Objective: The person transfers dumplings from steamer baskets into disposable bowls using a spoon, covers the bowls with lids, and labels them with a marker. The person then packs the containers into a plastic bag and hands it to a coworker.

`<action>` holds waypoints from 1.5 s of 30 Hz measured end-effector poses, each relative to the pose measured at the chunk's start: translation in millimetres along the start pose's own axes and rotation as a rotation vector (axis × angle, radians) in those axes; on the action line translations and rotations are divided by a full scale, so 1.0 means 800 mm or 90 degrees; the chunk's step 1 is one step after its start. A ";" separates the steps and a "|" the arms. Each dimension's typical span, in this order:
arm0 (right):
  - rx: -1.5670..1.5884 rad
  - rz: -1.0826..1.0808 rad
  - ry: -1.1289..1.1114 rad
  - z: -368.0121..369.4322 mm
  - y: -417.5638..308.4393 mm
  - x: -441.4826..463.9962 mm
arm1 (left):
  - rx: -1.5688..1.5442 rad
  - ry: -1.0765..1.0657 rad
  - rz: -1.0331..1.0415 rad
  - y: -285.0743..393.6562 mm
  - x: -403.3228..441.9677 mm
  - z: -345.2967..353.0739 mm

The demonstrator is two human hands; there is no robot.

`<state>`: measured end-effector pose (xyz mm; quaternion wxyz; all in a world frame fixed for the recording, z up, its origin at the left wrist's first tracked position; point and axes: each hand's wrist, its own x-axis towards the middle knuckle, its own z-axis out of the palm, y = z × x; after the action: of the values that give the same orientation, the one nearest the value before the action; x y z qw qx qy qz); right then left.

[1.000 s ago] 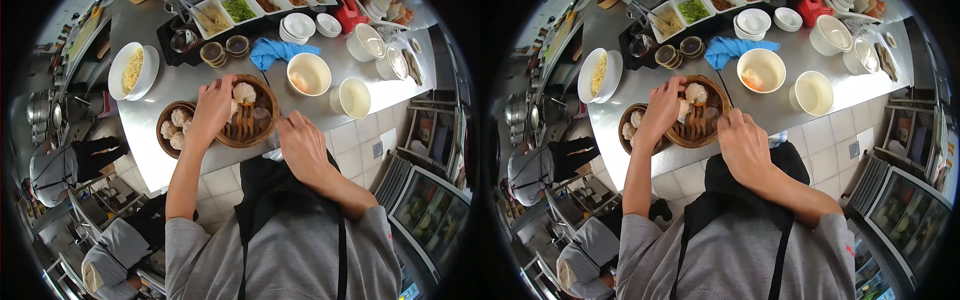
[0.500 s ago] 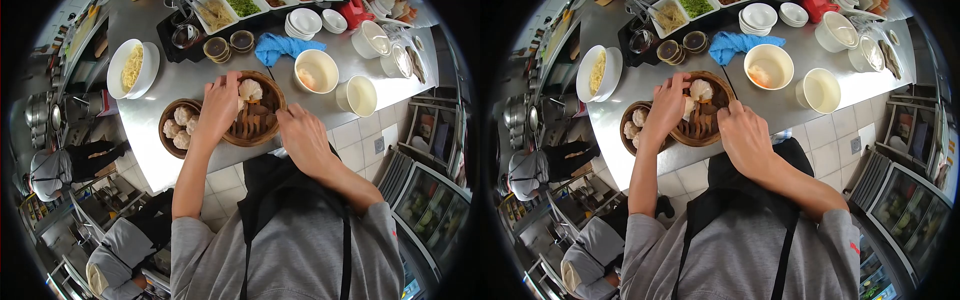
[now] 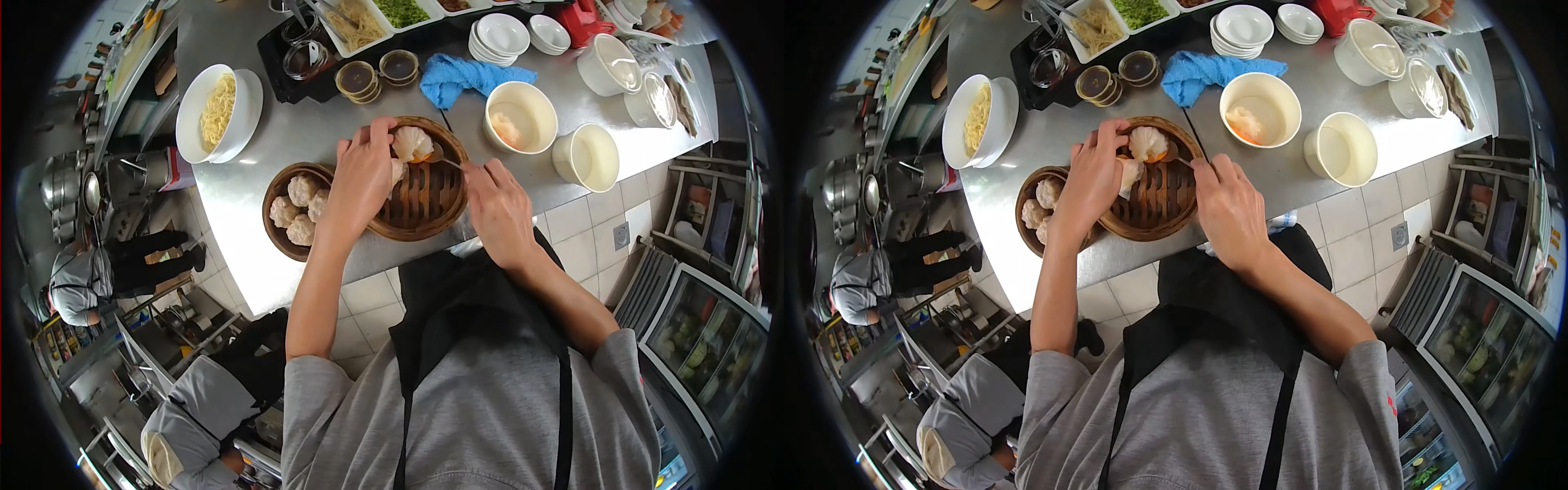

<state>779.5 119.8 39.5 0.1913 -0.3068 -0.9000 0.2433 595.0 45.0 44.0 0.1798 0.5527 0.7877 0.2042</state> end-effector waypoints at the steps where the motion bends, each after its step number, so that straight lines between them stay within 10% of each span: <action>1: 0.031 0.003 0.027 0.006 0.005 0.000 | -0.005 0.001 -0.006 -0.001 0.000 0.002; 14: 0.207 0.090 0.164 -0.064 0.014 -0.004 | -0.122 0.125 0.074 0.100 0.021 -0.019; 25: -0.169 0.087 0.005 -0.085 0.097 0.047 | 0.196 0.006 0.233 0.133 0.141 0.093; 38: 0.045 0.071 -0.103 -0.225 0.048 0.067 | 0.033 0.050 0.272 0.106 0.114 0.010; 45: 0.154 -0.118 -0.191 -0.079 0.019 0.026 | -0.050 0.033 -0.270 0.027 -0.027 -0.055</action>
<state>802.6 164.1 86.2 0.1124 -0.1582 -0.9071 0.3736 596.5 25.8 93.8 0.2198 0.3614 0.8822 0.2068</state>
